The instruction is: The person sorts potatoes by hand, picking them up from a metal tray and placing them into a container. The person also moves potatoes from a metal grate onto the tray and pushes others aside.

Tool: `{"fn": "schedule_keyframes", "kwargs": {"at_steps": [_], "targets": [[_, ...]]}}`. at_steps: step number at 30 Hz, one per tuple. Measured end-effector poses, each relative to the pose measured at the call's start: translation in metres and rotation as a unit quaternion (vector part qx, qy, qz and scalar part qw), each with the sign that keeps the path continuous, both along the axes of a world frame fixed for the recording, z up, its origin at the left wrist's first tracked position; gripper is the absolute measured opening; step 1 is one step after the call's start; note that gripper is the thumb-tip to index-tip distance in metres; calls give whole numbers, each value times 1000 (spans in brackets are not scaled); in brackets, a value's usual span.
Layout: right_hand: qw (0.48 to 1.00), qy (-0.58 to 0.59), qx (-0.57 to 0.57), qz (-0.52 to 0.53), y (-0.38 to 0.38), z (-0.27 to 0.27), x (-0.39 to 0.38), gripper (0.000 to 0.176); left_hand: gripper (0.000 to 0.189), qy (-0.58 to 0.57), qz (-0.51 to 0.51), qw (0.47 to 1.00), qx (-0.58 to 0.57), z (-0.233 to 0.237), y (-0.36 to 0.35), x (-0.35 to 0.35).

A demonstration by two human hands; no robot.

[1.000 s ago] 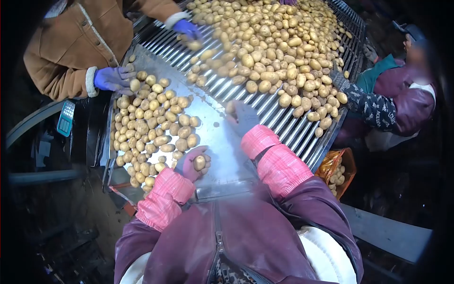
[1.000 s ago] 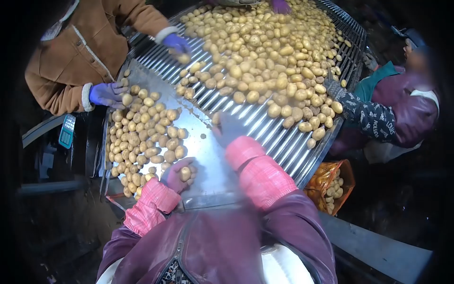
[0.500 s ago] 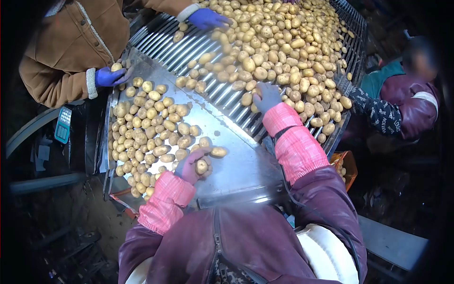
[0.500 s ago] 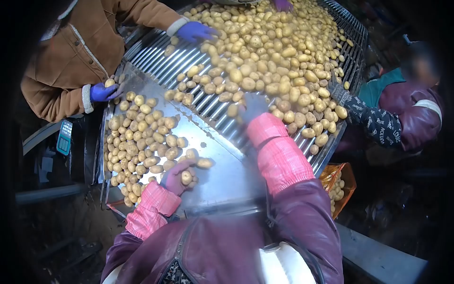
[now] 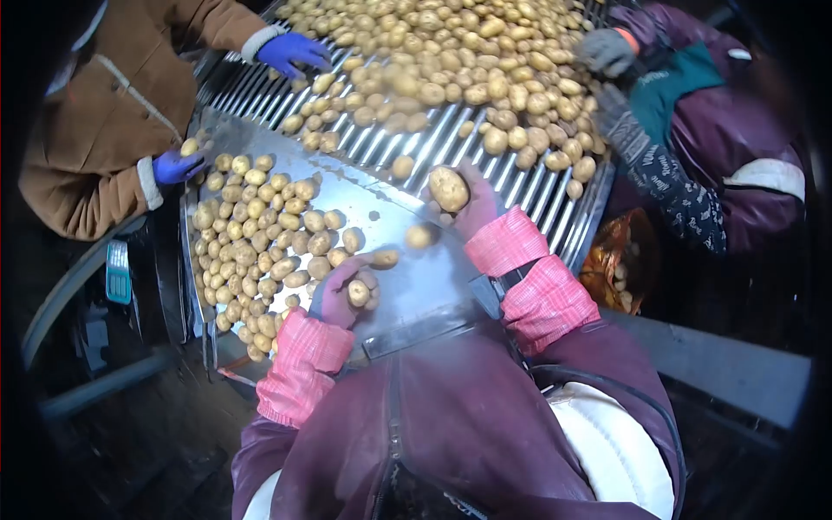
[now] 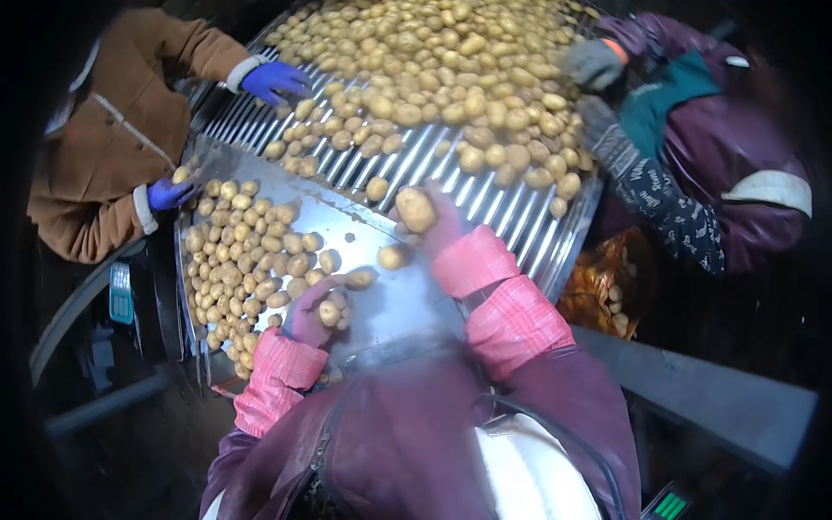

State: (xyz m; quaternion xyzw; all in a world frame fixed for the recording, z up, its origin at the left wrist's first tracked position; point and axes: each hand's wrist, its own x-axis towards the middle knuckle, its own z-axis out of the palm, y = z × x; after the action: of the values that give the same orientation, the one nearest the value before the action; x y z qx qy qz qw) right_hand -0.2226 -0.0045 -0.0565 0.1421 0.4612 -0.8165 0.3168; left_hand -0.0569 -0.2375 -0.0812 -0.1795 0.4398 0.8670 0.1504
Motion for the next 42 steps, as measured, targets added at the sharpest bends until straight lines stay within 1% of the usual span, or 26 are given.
{"fn": "schedule_keyframes", "kwargs": {"at_steps": [2, 3, 4, 6, 8, 9, 12, 14, 16, 17, 19, 20, 22, 24, 25, 27, 29, 31, 32, 33, 34, 35, 36, 37, 40, 42], "targets": [[986, 71, 140, -59, -1, 21, 26, 47, 29, -32, 24, 999, -22, 3, 5, 6], [987, 53, 133, -71, 5, 17, 32, 45, 29, -49, 26, 998, -28, 5, 8, 10], [987, 37, 127, -87, 16, 9, 35, 44, 29, -94, 27, 989, 109, 9, 6, 8], [985, -9, 108, -134, 53, 15, 47, 38, 30, -63, 26, 997, 30, 3, 15, 15], [979, -63, 73, -180, 82, 32, 66, 31, 31, -36, -22, 998, -51, 0, 19, 19], [971, -63, 71, -218, 96, 29, 76, 34, 32, -95, -15, 995, -20, -1, 21, 16], [969, -51, 14, -239, 158, 26, 101, 38, 33, -110, -56, 992, -23, 6, 29, 16], [922, -38, 35, -385, 183, 15, 110, 41, 37, -107, -61, 992, 8, -4, 28, 16], [889, -43, 74, -449, 213, 14, 121, 40, 39, -142, -64, 988, 10, 4, 36, 11], [875, -43, 102, -472, 230, 8, 125, 40, 39, -122, -77, 989, -17, 6, 44, 10], [846, -46, 157, -507, 267, -7, 130, 39, 39, -88, -81, 990, -73, 11, 55, 13], [838, -49, 181, -513, 283, -10, 129, 38, 41, -84, -56, 994, -42, -6, 51, 17], [823, -46, 231, -517, 309, -12, 123, 38, 41, -60, -66, 996, 8, -17, 45, 17], [812, -24, 288, -507, 310, 0, 116, 37, 41, -58, -55, 997, -8, -14, 46, 18], [808, -4, 316, -497, 300, 12, 115, 37, 42, -80, -44, 996, 16, -5, 47, 16], [816, 44, 355, -454, 266, 31, 113, 37, 42, -54, -26, 998, -6, -5, 48, 23], [886, 65, 306, -341, 222, 34, 113, 36, 39, -67, -7, 998, -1, -5, 45, 26], [942, 93, 252, -199, 189, 16, 104, 26, 36, -69, -11, 997, -23, 3, 45, 27], [939, 177, 234, -180, 156, 12, 99, 21, 35, -68, -14, 997, -33, 6, 44, 29], [906, 272, 313, -89, 138, 1, 84, 24, 34, -68, -11, 997, -35, 4, 43, 32], [808, 420, 410, -54, 113, 7, 68, 28, 32, -67, -8, 997, -37, 0, 43, 35], [746, 467, 474, 20, 98, 14, 53, 35, 31, -66, -5, 997, -40, -2, 42, 37], [592, 559, 573, 91, 86, -1, 29, 45, 31, -68, -11, 997, -20, 1, 40, 38], [572, 505, 614, 204, 68, 13, 19, 59, 32, -72, -17, 997, -1, 7, 37, 39], [447, 472, 696, 305, 36, -6, -7, 67, 34, -73, -12, 995, 63, 7, 25, 50], [509, 413, 656, 375, 35, 10, -15, 71, 36, -89, -7, 992, 86, 13, 18, 57]]}}
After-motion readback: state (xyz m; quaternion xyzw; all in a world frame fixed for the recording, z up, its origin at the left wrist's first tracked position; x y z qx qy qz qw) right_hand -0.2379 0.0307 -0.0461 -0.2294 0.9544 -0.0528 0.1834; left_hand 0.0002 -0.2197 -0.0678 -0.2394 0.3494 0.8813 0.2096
